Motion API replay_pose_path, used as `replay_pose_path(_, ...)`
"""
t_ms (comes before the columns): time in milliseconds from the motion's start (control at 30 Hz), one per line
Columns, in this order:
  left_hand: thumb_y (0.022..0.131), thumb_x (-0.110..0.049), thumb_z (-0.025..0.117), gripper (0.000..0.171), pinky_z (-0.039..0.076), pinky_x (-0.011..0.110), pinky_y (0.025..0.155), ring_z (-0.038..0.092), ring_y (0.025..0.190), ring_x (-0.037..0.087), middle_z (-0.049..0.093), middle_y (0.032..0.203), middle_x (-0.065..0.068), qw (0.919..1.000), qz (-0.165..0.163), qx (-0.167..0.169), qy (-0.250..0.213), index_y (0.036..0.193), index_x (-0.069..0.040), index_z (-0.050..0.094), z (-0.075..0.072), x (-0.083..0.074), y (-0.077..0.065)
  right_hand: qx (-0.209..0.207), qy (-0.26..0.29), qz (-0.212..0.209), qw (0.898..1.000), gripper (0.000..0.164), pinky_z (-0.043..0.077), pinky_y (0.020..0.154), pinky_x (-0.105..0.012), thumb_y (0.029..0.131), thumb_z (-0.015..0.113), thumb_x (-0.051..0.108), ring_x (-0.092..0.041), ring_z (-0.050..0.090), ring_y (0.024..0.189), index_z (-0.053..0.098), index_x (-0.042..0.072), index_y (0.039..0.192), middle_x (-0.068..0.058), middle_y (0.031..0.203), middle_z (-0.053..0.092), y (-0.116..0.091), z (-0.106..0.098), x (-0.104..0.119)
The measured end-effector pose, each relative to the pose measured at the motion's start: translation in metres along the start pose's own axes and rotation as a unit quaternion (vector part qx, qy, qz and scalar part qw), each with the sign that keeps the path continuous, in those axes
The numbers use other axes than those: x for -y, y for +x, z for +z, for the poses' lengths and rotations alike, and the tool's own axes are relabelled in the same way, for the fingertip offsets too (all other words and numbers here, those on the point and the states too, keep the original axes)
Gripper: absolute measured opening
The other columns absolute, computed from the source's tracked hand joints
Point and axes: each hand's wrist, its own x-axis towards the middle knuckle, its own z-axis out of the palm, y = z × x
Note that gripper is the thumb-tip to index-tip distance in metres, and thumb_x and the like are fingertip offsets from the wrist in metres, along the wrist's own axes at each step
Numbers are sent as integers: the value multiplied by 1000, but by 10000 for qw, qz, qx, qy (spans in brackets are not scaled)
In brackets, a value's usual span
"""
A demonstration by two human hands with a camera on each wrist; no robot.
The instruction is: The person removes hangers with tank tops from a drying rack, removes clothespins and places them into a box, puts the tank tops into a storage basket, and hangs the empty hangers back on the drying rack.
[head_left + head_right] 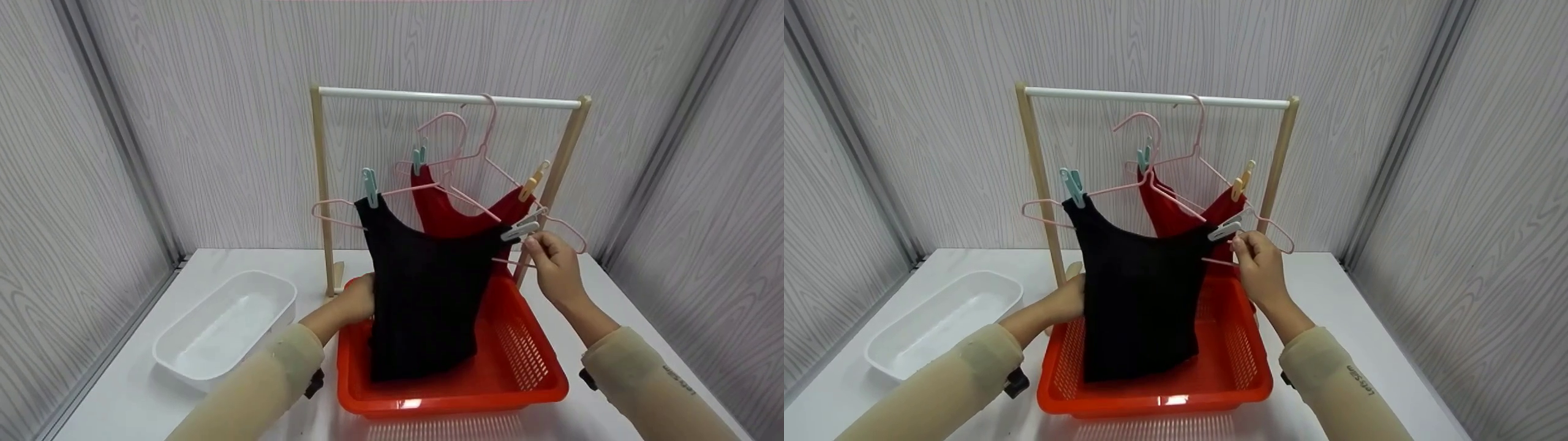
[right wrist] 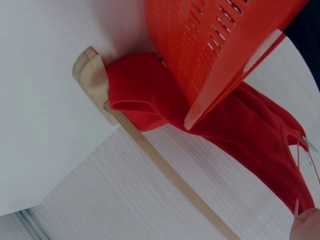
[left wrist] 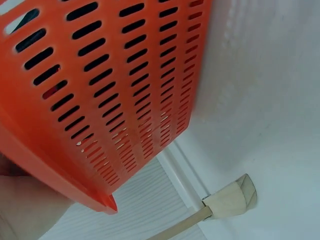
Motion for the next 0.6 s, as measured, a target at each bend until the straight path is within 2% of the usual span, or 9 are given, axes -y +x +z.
replay_pose_path(67, 97, -17, 56, 30, 48, 47, 98, 63, 106, 32, 68, 110, 20, 9994, -285, -142, -111, 116, 7, 63, -3, -3, 0, -3, 18, -11, 10000, 18, 37, 65, -18, 100, 52, -3, -4, 44, 70, 60, -14, 88, -25, 79, 58, 1, 0, 0)
replay_pose_path(167, 101, -18, 51, 36, 45, 47, 104, 61, 117, 33, 66, 122, 20, 9979, -508, -366, -153, 127, 5, 61, -6, -6, 0, -12, -33, -48, 10000, 18, 35, 62, -19, 100, 53, -3, -4, 42, 67, 60, -14, 87, -17, 74, 54, 1, 0, 0)
replay_pose_path(267, 102, -16, 49, 34, 46, 47, 103, 61, 118, 32, 67, 124, 17, 9953, -473, -829, 163, 128, 1, 62, -9, -5, -1, 16, -55, -74, 10000, 19, 35, 62, -20, 100, 53, -4, -4, 41, 67, 60, -14, 87, -12, 73, 53, 1, 0, 0)
replay_pose_path(333, 101, -12, 49, 28, 49, 46, 97, 64, 111, 29, 70, 116, 14, 9906, -395, -1263, 336, 120, -1, 65, -11, -5, -1, 35, -57, -63, 10000, 19, 34, 62, -20, 100, 52, -4, -5, 41, 67, 60, -14, 87, -12, 74, 53, 0, 0, 0)
replay_pose_path(467, 100, -7, 50, 18, 53, 42, 87, 66, 97, 23, 70, 102, 7, 9726, -356, -2279, 284, 109, -6, 65, -17, -6, 0, 74, -26, 5, 10000, 18, 36, 65, -20, 100, 51, -4, -5, 45, 70, 61, -15, 88, -8, 78, 56, -1, 0, -1)
replay_pose_path(600, 99, -8, 48, 25, 51, 39, 88, 62, 101, 20, 65, 112, 6, 9486, -504, -3124, 79, 123, -8, 55, -25, -10, 0, 58, 11, 40, 10000, 18, 36, 64, -20, 100, 52, -4, -5, 44, 69, 60, -15, 88, -3, 76, 54, -1, 0, -1)
